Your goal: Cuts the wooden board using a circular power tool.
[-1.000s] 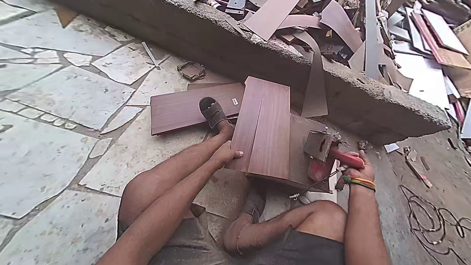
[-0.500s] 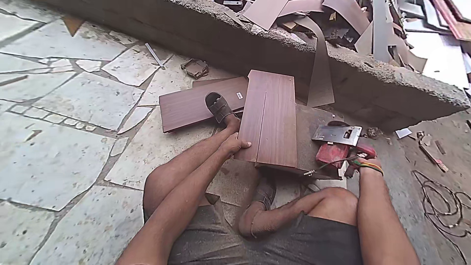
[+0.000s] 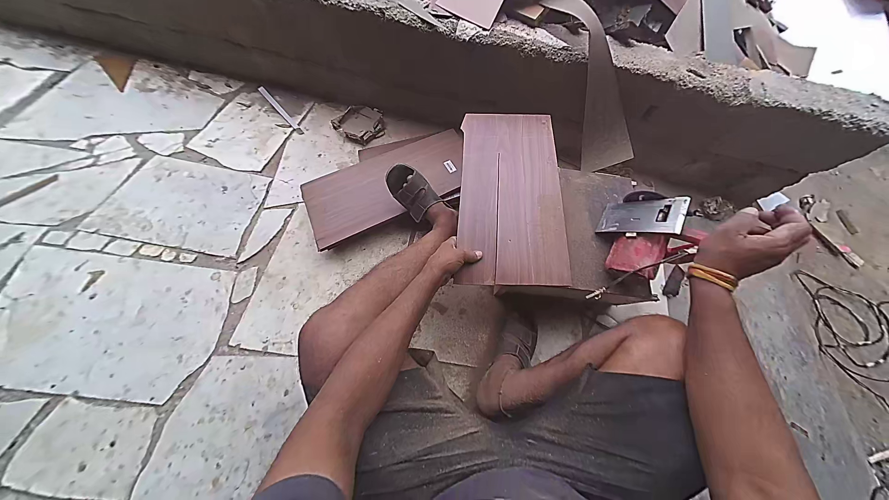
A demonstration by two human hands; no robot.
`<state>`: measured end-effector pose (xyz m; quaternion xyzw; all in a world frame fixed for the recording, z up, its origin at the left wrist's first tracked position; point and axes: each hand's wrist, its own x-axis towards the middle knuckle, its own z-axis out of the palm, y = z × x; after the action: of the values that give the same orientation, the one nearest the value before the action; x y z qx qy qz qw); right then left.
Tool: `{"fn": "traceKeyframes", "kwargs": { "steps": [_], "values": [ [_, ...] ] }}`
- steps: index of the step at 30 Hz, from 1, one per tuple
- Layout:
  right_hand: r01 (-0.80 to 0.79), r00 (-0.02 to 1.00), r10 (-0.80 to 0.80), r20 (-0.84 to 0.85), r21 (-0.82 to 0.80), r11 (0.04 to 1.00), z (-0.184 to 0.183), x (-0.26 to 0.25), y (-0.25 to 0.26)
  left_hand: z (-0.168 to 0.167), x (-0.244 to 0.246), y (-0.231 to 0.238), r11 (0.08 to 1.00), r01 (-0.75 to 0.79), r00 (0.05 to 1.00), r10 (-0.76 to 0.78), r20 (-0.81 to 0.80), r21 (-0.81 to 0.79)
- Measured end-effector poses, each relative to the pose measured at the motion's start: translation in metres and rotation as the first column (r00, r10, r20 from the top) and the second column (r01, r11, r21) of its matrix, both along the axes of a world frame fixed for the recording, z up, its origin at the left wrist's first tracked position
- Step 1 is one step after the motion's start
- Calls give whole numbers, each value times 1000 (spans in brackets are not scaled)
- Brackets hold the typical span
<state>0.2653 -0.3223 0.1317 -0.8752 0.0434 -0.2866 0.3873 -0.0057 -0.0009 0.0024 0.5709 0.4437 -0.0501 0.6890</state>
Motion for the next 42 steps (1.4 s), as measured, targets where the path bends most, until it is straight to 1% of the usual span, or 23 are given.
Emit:
{"fn": "traceKeyframes", "kwargs": {
  "steps": [1,2,3,4,5,6,7,8,10,15,19,21,25,27,35,39,42],
  "values": [
    [-164,985,171,36,-147,975,-4,-11,9,-1,-1,1,1000,4,1000,-4,5,6],
    [-337,939,341,-39,-292,895,-9,-26,19,-1,-1,1,1000,9,1000,-9,9,10],
    [-507,862,460,-214,-392,767,-15,-43,31,-1,-1,2,1000,13,1000,-13,12,14],
    [-650,758,491,-429,-430,627,-21,-58,43,0,-1,1,1000,15,1000,-15,14,18],
    [-761,630,433,-645,-401,511,-25,-71,57,2,0,1,1000,17,1000,-17,15,20],
    [-834,503,348,-791,-339,435,-32,-80,70,3,0,1,1000,16,1000,-17,13,18],
    [-875,418,294,-860,-293,386,-41,-86,79,3,0,1,1000,13,1000,-13,11,14],
    [-891,383,263,-886,-279,357,-50,-92,86,4,0,1,1000,10,1000,-10,8,9],
    [-903,365,199,-909,-295,312,-56,-98,97,4,-1,1,1000,11,1000,-11,3,-4],
    [-921,341,82,-936,-316,228,-51,-85,121,-21,1,6,1000,12,999,-11,40,-20],
    [-930,319,14,-948,-310,197,-50,-79,137,-25,1,6,997,5,1000,-4,16,-74],
    [-929,320,0,-947,-314,194,-51,-78,139,-29,2,7,991,-15,1000,18,24,-135],
    [-926,316,-26,-948,-315,211,-52,-77,141,-35,1,12,945,-69,994,94,64,-318],
    [-923,317,-28,-948,-315,223,-52,-76,143,-36,1,15,928,-82,991,116,71,-364],
    [-914,347,3,-938,-338,224,-58,-75,142,-34,-1,16,930,-87,988,126,90,-356],
    [-907,359,-8,-933,-351,231,-58,-79,140,-41,0,11,941,-94,986,134,103,-326],
    [-903,366,-12,-931,-358,236,-57,-81,140,-40,-1,11,941,-97,985,138,106,-323]
  ]
}}
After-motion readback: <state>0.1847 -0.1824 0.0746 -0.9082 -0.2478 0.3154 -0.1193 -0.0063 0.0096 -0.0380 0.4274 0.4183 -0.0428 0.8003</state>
